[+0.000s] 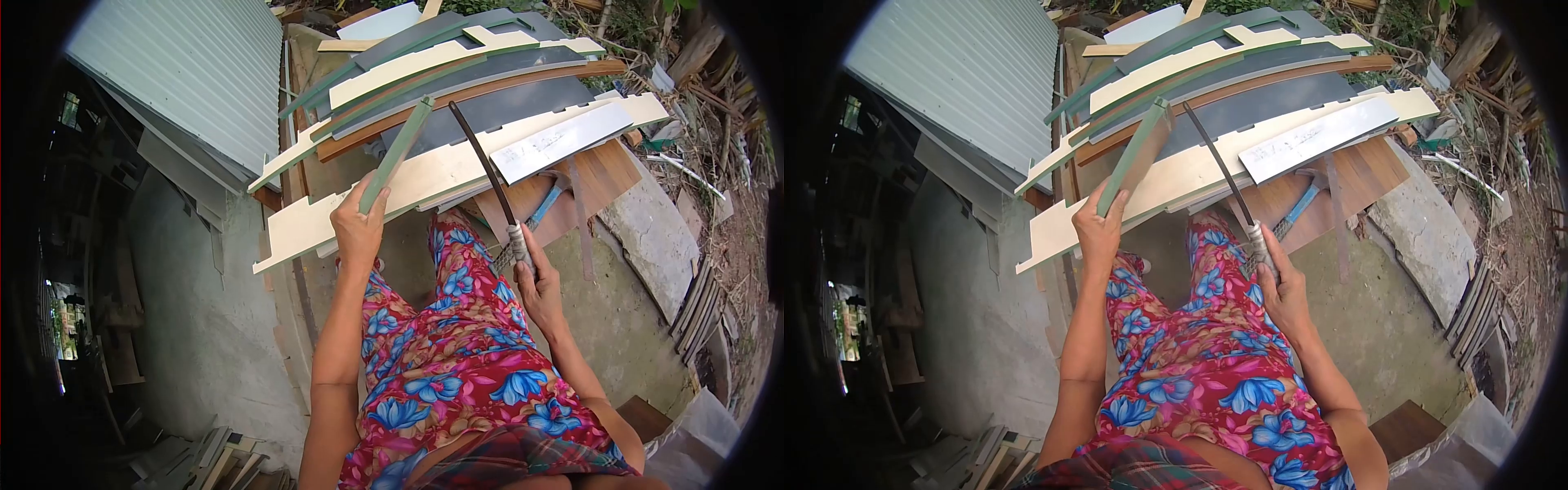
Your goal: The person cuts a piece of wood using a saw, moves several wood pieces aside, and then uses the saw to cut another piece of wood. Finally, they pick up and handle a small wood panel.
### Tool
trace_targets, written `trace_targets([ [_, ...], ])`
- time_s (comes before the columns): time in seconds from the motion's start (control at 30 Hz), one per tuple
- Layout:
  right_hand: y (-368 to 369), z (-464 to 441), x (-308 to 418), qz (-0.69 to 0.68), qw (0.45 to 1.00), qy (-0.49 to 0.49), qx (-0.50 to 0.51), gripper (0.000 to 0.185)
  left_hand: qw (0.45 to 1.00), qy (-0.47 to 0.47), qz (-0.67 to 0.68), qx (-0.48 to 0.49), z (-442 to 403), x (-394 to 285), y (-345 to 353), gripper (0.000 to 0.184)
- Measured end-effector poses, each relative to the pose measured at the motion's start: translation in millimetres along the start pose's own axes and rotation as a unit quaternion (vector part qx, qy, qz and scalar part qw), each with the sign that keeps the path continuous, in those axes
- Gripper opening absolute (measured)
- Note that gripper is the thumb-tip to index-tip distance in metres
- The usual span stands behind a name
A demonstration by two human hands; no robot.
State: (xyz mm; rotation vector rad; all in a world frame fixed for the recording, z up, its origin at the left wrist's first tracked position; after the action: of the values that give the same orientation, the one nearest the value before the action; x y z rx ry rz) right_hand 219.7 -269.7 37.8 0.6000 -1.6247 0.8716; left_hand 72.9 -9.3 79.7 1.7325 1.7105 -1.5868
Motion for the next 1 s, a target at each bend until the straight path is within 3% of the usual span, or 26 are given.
trace_targets([
  [0.1, -1.7, -1.1, -3.3, 0.019, 1.000, -0.019, -0.008, 0.057, 0.998, -0.029, 0.046, 0.041, -2.3, -13.3, 7.5, 0.032],
  [0.3, -5.6, 1.0, -6.0, -0.018, 1.000, 0.022, -0.007, 0.057, 0.993, -0.049, 0.018, 0.102, -22.8, -26.3, 2.9, 0.035],
  [0.4, -4.1, -0.4, -3.7, -0.012, 1.000, -0.009, -0.018, 0.057, 0.988, -0.053, -0.034, 0.142, -34.3, -33.2, -0.1, 0.035],
  [0.7, -2.0, -2.7, 2.8, -0.008, 1.000, 0.009, 0.011, 0.057, 0.989, -0.034, -0.050, 0.138, -41.1, -26.0, 1.4, 0.030],
  [0.8, 1.5, -4.7, 5.8, 0.010, 0.999, -0.033, -0.005, 0.057, 0.991, -0.016, -0.055, 0.125, -41.2, -24.0, 1.7, 0.031],
  [1.0, 1.4, -3.7, 10.8, 0.008, 1.000, -0.013, 0.007, 0.057, 0.994, -0.026, 0.008, 0.109, -41.3, -12.6, 3.1, 0.032],
])
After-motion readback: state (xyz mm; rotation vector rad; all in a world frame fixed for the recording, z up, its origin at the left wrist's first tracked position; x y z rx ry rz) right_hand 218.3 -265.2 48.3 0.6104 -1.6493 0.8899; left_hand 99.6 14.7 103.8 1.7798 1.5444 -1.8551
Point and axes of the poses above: each hand's wrist, its own z-axis away from the middle knuckle, its own y-axis out of the palm, x = y × z, the point moved 3 cm from there along -z, towards the middle knuckle, and after that the axes turned 6 degrees about x, right-handed, at the moved point
